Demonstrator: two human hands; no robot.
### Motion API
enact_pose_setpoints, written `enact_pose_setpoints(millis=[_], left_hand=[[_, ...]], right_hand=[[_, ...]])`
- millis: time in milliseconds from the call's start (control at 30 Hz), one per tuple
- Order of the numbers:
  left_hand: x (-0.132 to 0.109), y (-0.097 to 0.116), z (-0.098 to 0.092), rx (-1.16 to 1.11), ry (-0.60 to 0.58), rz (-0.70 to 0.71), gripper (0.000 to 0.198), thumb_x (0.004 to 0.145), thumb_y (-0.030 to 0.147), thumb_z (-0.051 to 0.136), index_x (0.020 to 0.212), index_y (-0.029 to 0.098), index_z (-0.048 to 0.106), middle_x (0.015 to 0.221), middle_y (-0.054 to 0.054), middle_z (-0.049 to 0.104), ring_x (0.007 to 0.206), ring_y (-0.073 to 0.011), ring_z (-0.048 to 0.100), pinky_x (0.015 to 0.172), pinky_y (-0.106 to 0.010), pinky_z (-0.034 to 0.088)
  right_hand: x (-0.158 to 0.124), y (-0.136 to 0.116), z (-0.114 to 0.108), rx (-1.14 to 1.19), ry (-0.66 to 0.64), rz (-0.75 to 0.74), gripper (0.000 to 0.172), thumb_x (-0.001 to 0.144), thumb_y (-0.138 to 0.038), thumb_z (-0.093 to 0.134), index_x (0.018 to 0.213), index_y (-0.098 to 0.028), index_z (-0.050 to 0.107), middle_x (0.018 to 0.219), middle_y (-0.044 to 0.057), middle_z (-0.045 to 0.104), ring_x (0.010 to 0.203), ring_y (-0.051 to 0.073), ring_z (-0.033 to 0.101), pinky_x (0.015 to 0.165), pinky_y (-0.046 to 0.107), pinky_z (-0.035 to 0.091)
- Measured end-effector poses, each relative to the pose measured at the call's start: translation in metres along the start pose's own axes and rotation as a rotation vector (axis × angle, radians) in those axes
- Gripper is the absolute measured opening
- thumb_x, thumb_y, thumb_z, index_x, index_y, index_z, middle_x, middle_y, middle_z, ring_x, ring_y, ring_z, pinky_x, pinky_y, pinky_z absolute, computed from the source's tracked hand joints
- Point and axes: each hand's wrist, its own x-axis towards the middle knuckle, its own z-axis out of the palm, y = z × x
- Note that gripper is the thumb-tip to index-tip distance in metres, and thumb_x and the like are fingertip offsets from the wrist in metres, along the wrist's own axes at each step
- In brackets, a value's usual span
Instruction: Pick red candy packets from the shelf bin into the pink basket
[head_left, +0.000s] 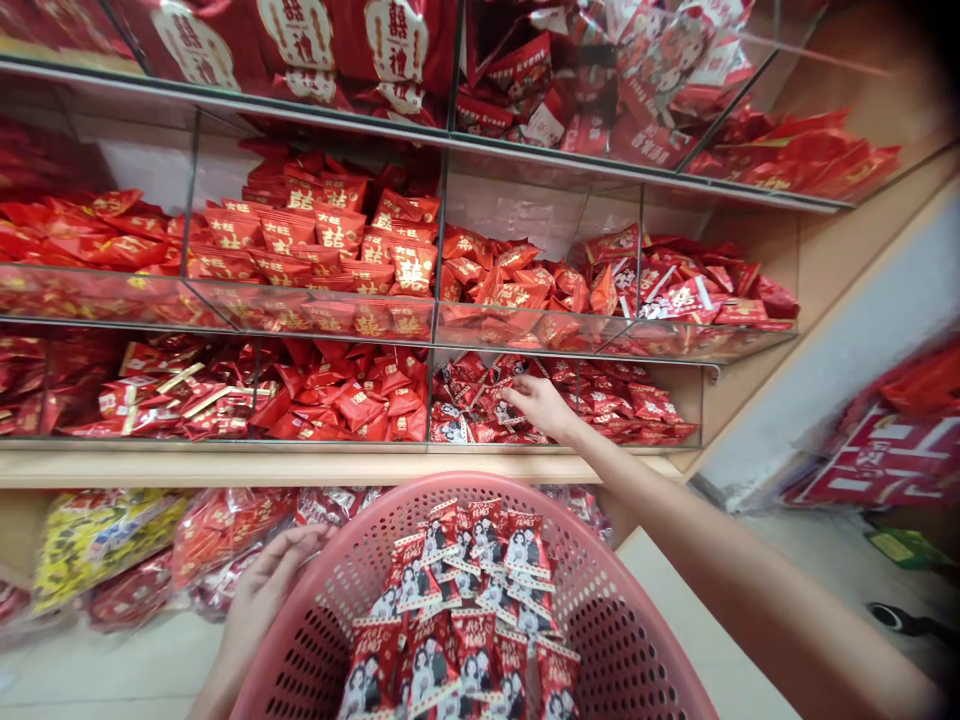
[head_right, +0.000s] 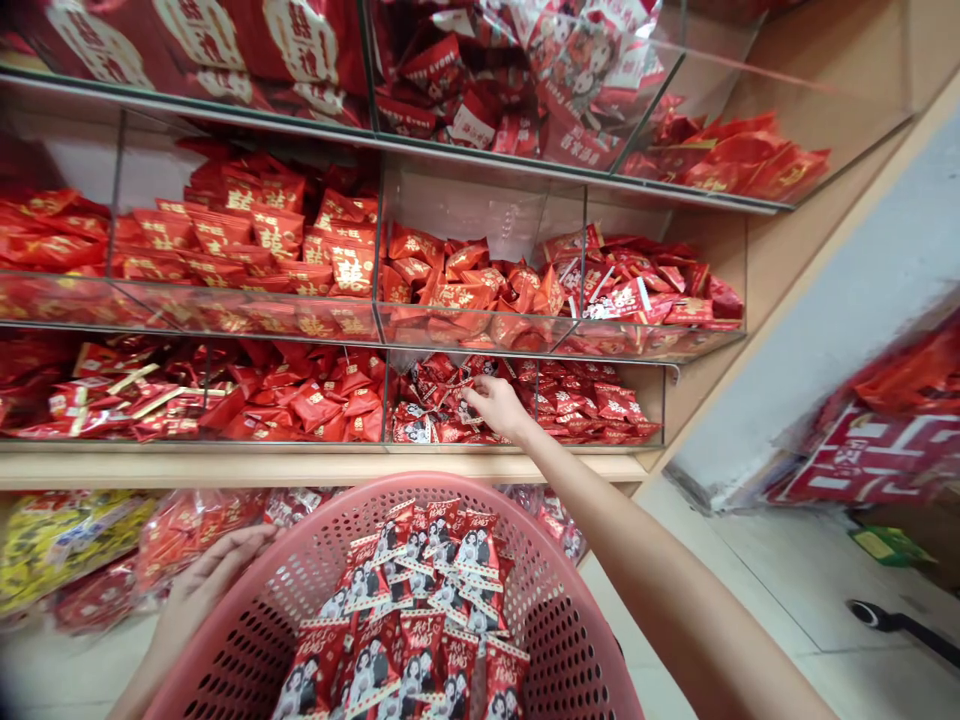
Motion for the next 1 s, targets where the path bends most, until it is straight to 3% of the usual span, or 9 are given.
enact_pose_setpoints(millis=[167,300,433,533,600,700,800,1000], left_hand=[[0.008,-0.003,-0.009,-0.005,-0.05,0.018,0.046,0.044,0.051,0.08,0.076,0.019,0.072,0.087,-0.007,0.073,0.088,-0.0231,0.065,0.072,-0.023,0.053],[0.007,0.028,-0.011,0.136,-0.106,0.158,0.046,0.059,0.053,0.073,0.092,0.02,0.071,0.1,-0.01,0.071,0.093,-0.0244,0.064,0.079,-0.028,0.052],[-0.017,0.08,0.023,0.291,-0.333,0.355,0.037,0.069,0.047,0.068,0.094,0.02,0.071,0.101,-0.009,0.071,0.096,-0.0245,0.064,0.087,-0.031,0.049],[-0.034,0.099,0.06,0.361,-0.584,0.425,0.031,0.076,0.043,0.062,0.097,0.021,0.07,0.102,-0.007,0.07,0.094,-0.0219,0.063,0.084,-0.03,0.048],[-0.039,0.098,0.078,0.359,-0.718,0.398,0.031,0.079,0.041,0.058,0.1,0.021,0.068,0.101,-0.006,0.07,0.09,-0.0198,0.062,0.081,-0.031,0.048],[-0.038,0.086,0.09,0.381,-0.838,0.342,0.026,0.079,0.039,0.058,0.086,0.015,0.068,0.083,-0.004,0.068,0.076,-0.0151,0.059,0.073,-0.029,0.045],[-0.035,0.073,0.09,0.399,-0.815,0.3,0.026,0.079,0.038,0.059,0.072,0.013,0.064,0.064,0.001,0.059,0.059,-0.0103,0.049,0.06,-0.025,0.04],[-0.035,0.063,0.089,0.378,-0.767,0.287,0.026,0.081,0.038,0.057,0.073,0.014,0.061,0.061,0.004,0.053,0.054,-0.0082,0.043,0.054,-0.022,0.035]], right_hand=[[-0.023,-0.022,-0.009,0.257,0.062,0.135,0.042,0.078,-0.054,0.049,0.086,-0.014,0.058,0.061,-0.002,0.051,0.051,0.009,0.043,0.048,0.022,0.035],[-0.067,-0.055,-0.01,0.545,-0.104,0.225,0.033,0.079,-0.048,0.055,0.091,-0.017,0.059,0.078,0.004,0.062,0.068,0.013,0.057,0.061,0.024,0.046],[-0.109,-0.08,0.001,0.75,-0.318,0.358,0.034,0.079,-0.042,0.059,0.104,-0.02,0.057,0.079,0.002,0.063,0.069,0.013,0.058,0.066,0.027,0.048],[-0.128,-0.088,0.012,0.75,-0.376,0.369,0.046,0.081,-0.042,0.059,0.122,-0.023,0.05,0.081,0.001,0.063,0.067,0.013,0.055,0.061,0.026,0.045],[-0.134,-0.09,0.018,0.786,-0.4,0.36,0.049,0.08,-0.042,0.061,0.124,-0.024,0.049,0.083,0.001,0.062,0.065,0.011,0.052,0.058,0.024,0.041],[-0.139,-0.092,0.022,0.801,-0.418,0.393,0.051,0.077,-0.044,0.065,0.123,-0.025,0.051,0.076,-0.002,0.058,0.057,0.009,0.043,0.054,0.024,0.033],[-0.143,-0.095,0.022,0.791,-0.411,0.438,0.053,0.075,-0.045,0.068,0.121,-0.024,0.052,0.071,-0.004,0.054,0.057,0.008,0.039,0.055,0.025,0.03],[-0.149,-0.096,0.024,0.833,-0.378,0.501,0.052,0.065,-0.042,0.076,0.109,-0.022,0.056,0.071,-0.005,0.054,0.064,0.009,0.047,0.062,0.025,0.034]])
